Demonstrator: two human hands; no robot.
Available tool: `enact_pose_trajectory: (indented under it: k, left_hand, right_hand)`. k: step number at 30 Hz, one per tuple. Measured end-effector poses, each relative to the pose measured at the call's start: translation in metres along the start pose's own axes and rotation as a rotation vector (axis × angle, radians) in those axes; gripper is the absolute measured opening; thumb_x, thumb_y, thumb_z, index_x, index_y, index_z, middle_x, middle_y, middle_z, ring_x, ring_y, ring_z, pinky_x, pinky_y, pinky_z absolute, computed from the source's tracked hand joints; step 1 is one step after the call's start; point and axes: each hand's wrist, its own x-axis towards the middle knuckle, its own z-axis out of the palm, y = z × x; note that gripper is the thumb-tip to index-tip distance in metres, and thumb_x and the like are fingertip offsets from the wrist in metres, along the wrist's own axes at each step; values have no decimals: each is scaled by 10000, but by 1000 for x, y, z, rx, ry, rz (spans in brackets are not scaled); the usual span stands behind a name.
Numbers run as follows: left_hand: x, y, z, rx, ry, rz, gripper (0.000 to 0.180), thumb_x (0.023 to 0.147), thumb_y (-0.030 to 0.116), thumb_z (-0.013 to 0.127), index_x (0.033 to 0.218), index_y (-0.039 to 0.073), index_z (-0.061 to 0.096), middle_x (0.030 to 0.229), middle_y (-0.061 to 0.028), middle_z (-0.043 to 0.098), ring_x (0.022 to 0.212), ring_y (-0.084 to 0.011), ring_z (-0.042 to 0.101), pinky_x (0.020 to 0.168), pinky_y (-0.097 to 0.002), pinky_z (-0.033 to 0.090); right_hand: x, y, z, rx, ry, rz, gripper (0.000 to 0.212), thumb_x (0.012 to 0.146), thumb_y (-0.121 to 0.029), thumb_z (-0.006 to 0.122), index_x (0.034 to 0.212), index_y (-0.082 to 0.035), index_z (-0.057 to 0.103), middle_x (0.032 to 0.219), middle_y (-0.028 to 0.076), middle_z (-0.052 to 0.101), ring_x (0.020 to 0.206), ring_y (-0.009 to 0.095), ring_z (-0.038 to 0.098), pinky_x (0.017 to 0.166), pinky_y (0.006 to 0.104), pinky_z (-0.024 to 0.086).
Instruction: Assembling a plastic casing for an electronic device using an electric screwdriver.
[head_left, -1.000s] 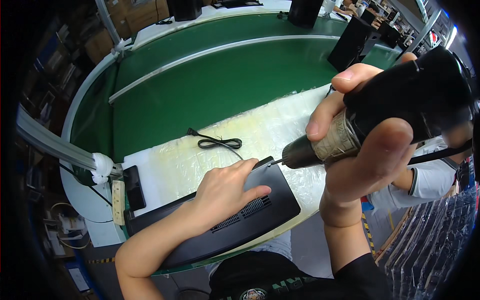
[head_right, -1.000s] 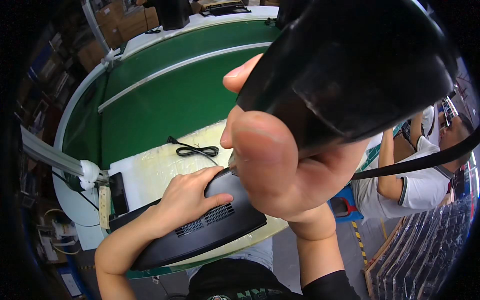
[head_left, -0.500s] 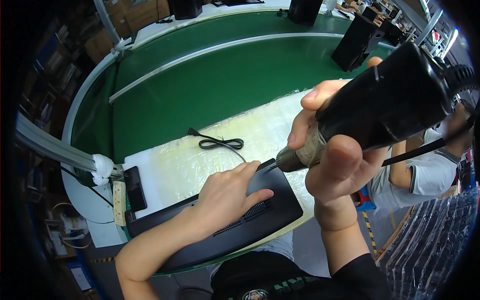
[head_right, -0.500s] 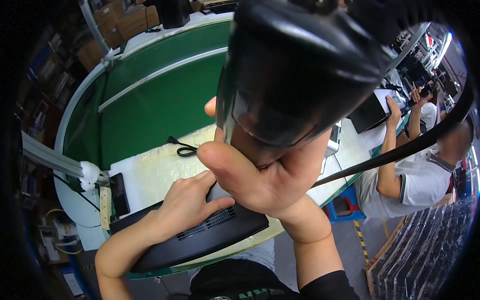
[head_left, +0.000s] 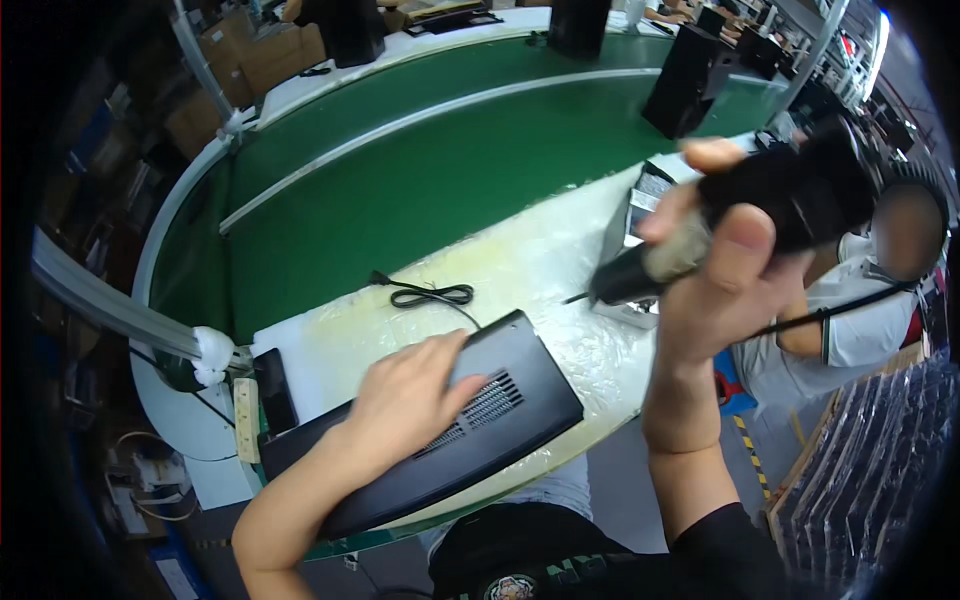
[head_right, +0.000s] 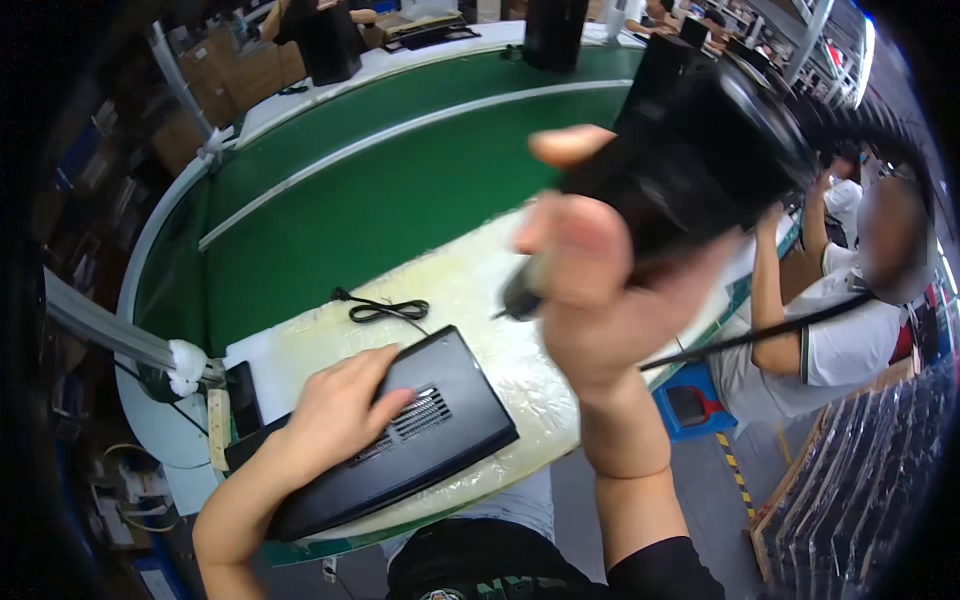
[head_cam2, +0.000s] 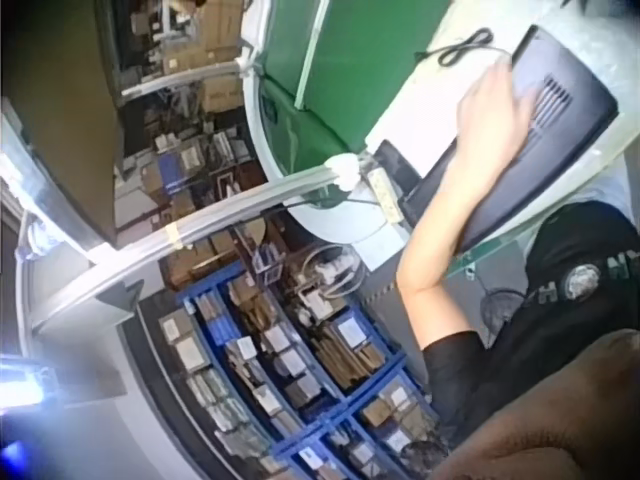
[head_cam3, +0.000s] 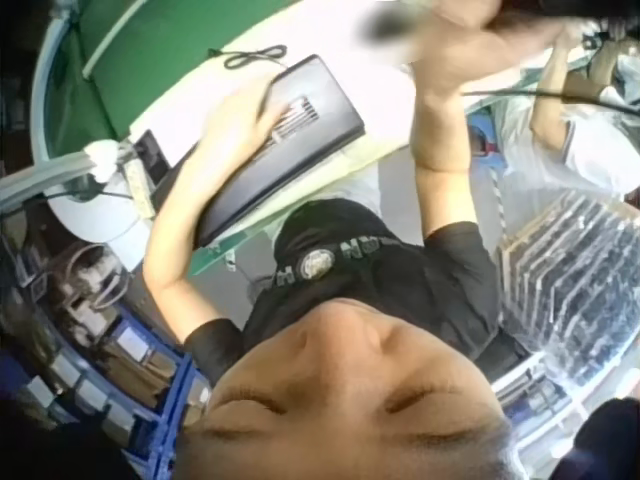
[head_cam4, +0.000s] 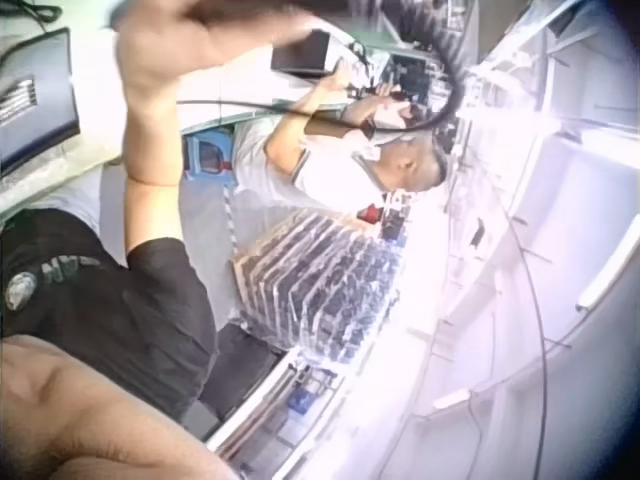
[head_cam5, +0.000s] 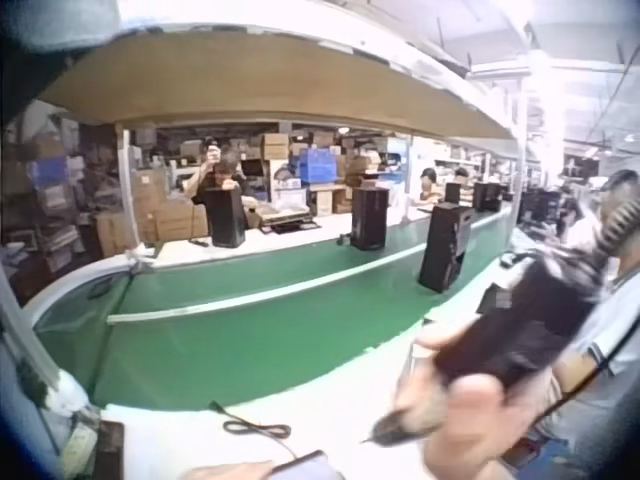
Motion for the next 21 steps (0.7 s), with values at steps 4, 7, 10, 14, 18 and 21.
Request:
enact_pose_trajectory:
  k: [4, 7, 10, 14, 18, 21]
  left_hand:
    - [-65, -22, -25, 220, 48, -162, 386, 844, 275, 694, 1092, -14, 630, 963, -192, 679, 854, -361, 671, 760, -419, 538]
    - [-81, -25, -33, 161, 47, -339, 301, 839, 248, 693, 976, -16, 655, 874, -212, 678, 784, -392, 658, 716, -424, 519]
    - [-65, -24, -25, 115, 56, -445, 277, 839, 253, 697, 900, -14, 660, 814, -221, 669, 741, -405, 647, 676, -426, 504]
    - [-55, -20, -21, 111, 108, -434, 290, 845, 286, 701, 888, 2, 662, 804, -211, 672, 720, -392, 650, 662, -424, 509]
    - [-64, -24, -17, 120, 168, -314, 333, 840, 324, 703, 938, 9, 662, 858, -169, 682, 753, -368, 664, 676, -413, 528]
    - [-63, -30, -19, 154, 144, -168, 446, 798, 422, 728, 1009, 34, 666, 852, -138, 663, 736, -339, 671, 654, -402, 542]
  right_hand:
    - [-26, 36, -76, -197, 185, 42, 315, 947, -154, 582, 1145, 37, 430, 923, 127, 618, 556, 142, 573, 469, 244, 456]
    - [-52, 73, -119, -291, 180, 159, 374, 946, -98, 590, 1198, -13, 328, 975, 136, 609, 614, 122, 585, 547, 227, 482]
    - [-66, 92, -127, -230, 212, 179, 467, 940, -110, 628, 1248, -14, 291, 1036, 147, 596, 685, 116, 602, 627, 230, 509]
    - [-77, 110, -128, -262, 175, 252, 533, 933, -112, 641, 1326, -15, 295, 1032, 125, 601, 697, 106, 590, 628, 227, 513]
    - [-74, 81, -107, -349, 64, 368, 488, 929, -43, 615, 1331, -26, 339, 981, 88, 615, 688, 90, 574, 567, 222, 496]
    - [-43, 31, -67, -377, 145, 234, 225, 967, -124, 561, 1132, 13, 490, 922, 92, 620, 587, 94, 560, 523, 223, 466]
